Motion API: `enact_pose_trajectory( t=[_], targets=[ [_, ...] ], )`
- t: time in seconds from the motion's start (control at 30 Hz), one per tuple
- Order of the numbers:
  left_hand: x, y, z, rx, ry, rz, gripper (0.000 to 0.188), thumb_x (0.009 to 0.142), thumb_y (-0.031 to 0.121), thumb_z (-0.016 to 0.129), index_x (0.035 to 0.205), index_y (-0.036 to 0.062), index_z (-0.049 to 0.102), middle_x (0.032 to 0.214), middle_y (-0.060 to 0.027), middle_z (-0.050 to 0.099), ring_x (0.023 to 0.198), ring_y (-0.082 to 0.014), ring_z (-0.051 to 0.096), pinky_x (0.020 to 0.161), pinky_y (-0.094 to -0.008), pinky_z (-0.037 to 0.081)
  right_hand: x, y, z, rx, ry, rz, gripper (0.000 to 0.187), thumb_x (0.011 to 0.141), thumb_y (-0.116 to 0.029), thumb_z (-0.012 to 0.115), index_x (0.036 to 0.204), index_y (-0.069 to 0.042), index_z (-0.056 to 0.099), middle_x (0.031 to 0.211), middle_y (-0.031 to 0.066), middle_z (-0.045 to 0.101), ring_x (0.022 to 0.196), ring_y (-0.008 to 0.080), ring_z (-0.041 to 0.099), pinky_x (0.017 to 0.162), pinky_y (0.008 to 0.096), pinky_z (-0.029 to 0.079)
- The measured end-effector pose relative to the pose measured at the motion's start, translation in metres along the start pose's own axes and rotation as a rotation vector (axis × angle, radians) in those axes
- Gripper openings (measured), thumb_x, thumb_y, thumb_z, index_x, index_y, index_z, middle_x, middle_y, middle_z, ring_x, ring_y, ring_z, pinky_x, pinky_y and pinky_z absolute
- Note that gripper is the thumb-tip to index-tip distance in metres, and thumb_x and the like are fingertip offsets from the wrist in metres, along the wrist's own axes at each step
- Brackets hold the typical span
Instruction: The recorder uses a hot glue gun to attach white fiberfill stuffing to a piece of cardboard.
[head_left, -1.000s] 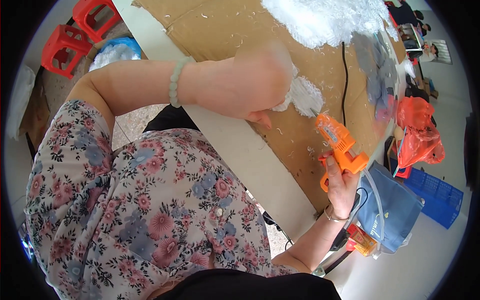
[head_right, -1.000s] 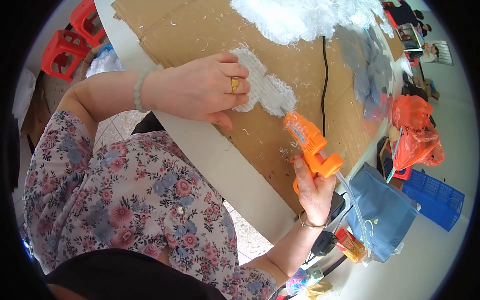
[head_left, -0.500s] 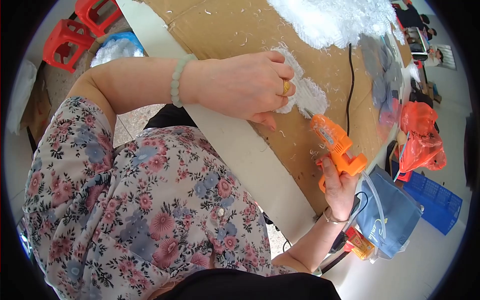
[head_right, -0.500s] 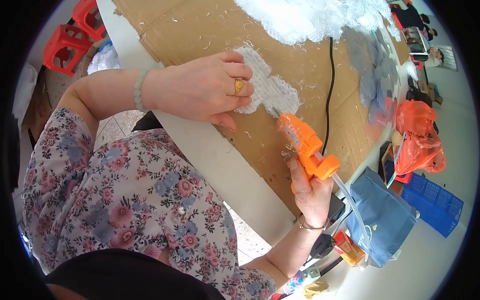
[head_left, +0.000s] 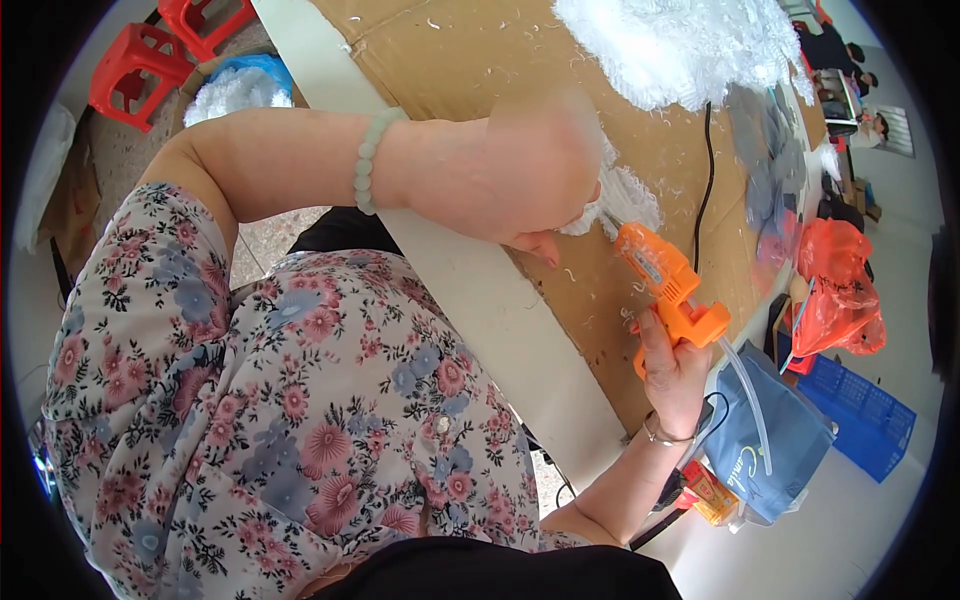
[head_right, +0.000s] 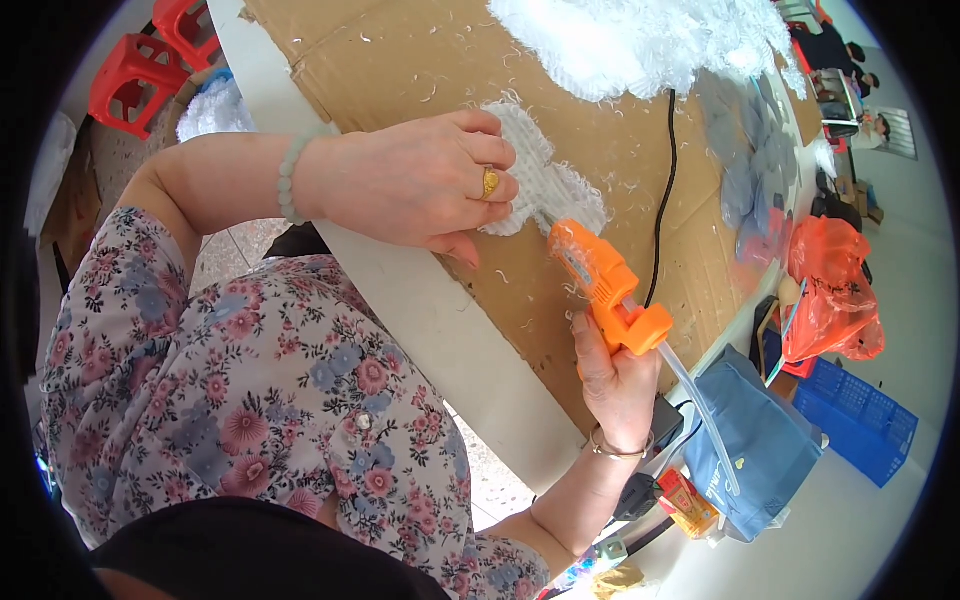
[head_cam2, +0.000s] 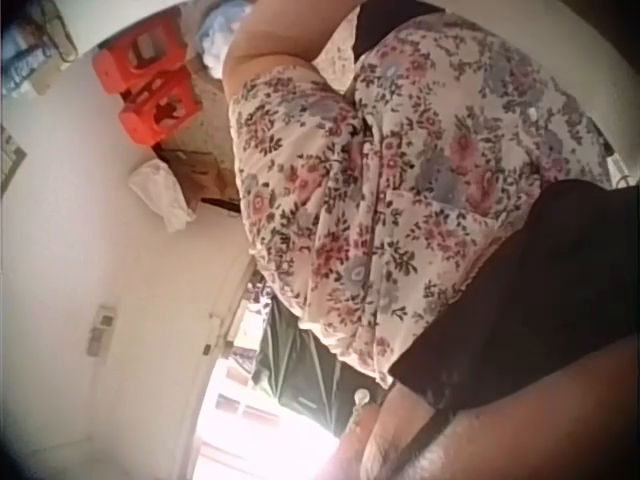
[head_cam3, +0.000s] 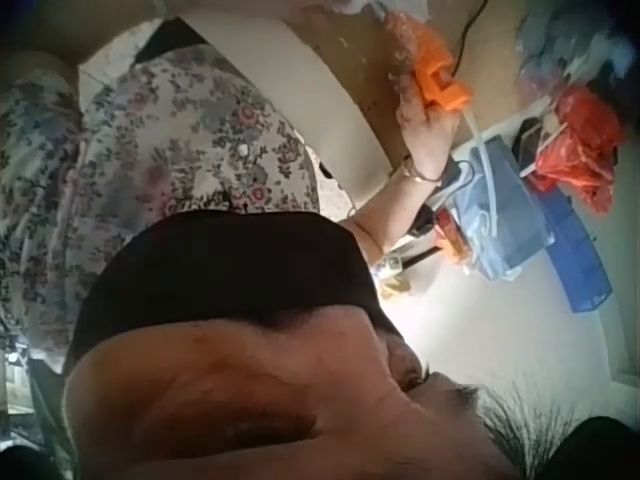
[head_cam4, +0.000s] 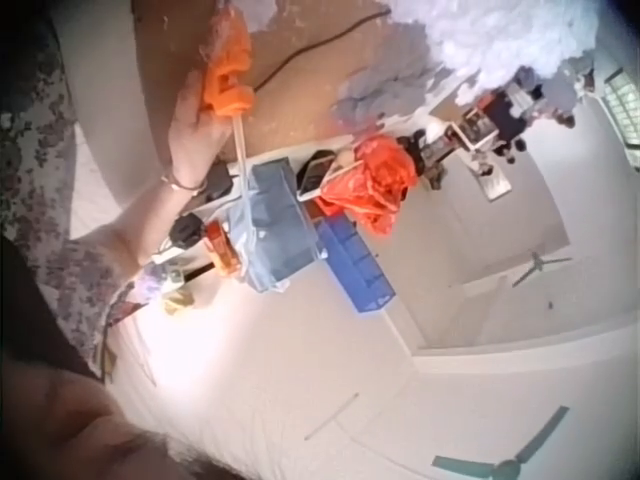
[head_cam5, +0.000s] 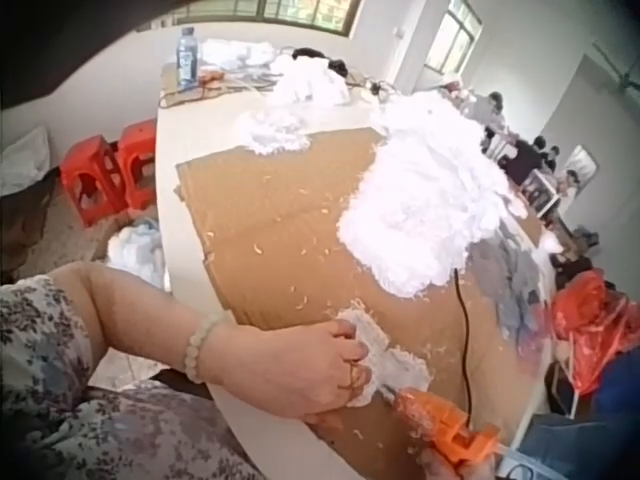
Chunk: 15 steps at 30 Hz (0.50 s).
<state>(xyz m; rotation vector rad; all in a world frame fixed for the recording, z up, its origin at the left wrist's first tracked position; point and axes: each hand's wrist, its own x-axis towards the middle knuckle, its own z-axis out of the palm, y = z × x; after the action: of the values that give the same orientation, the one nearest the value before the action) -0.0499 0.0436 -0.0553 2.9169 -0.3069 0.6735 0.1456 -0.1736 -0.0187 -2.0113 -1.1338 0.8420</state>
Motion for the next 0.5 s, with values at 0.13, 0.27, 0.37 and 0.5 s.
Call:
enact_pose_trajectory(
  t=[0.13,0.27,0.37,0.5],
  targets=[
    [0.001,-0.001,0.001,-0.004,0.000,0.004,0.034,0.076,0.041,0.065,0.074,0.0069,0.066,0.084,0.0008,0.060,0.086,-0.0168,0.051,0.080,-0.0329,0.041,0.000,-0.001,0.001,-0.014,0.009,0.005,0.020,0.086,-0.011,0.063,0.101,0.000,0.055,0.083,0.0022,0.058,0.069,0.0087,0.055,0.060,0.0224,0.043],
    [0.003,-0.001,0.000,-0.013,-0.010,-0.009,0.033,0.076,0.040,0.065,0.071,0.0075,0.065,0.081,0.0009,0.059,0.085,-0.0168,0.051,0.080,-0.0326,0.041,-0.006,0.004,-0.009,-0.024,0.021,0.006,0.017,0.087,-0.010,0.062,0.099,0.000,0.056,0.082,0.0019,0.058,0.069,0.0085,0.055,0.061,0.0222,0.043],
    [0.004,-0.001,-0.001,-0.025,-0.013,-0.013,0.032,0.077,0.039,0.065,0.069,0.0079,0.064,0.078,0.0013,0.058,0.083,-0.0169,0.051,0.080,-0.0322,0.041,-0.011,0.011,-0.019,-0.002,0.058,-0.014,0.015,0.087,-0.009,0.061,0.098,0.000,0.055,0.080,0.0017,0.058,0.069,0.0085,0.055,0.061,0.0225,0.043],
    [0.003,-0.004,-0.004,-0.007,0.006,-0.002,0.032,0.077,0.038,0.065,0.067,0.0080,0.063,0.074,0.0014,0.057,0.081,-0.0172,0.051,0.080,-0.0321,0.042,-0.006,0.003,-0.014,0.038,0.088,-0.060,0.013,0.087,-0.009,0.059,0.097,-0.001,0.055,0.079,0.0019,0.057,0.070,0.0088,0.055,0.062,0.0229,0.043]
  ],
)
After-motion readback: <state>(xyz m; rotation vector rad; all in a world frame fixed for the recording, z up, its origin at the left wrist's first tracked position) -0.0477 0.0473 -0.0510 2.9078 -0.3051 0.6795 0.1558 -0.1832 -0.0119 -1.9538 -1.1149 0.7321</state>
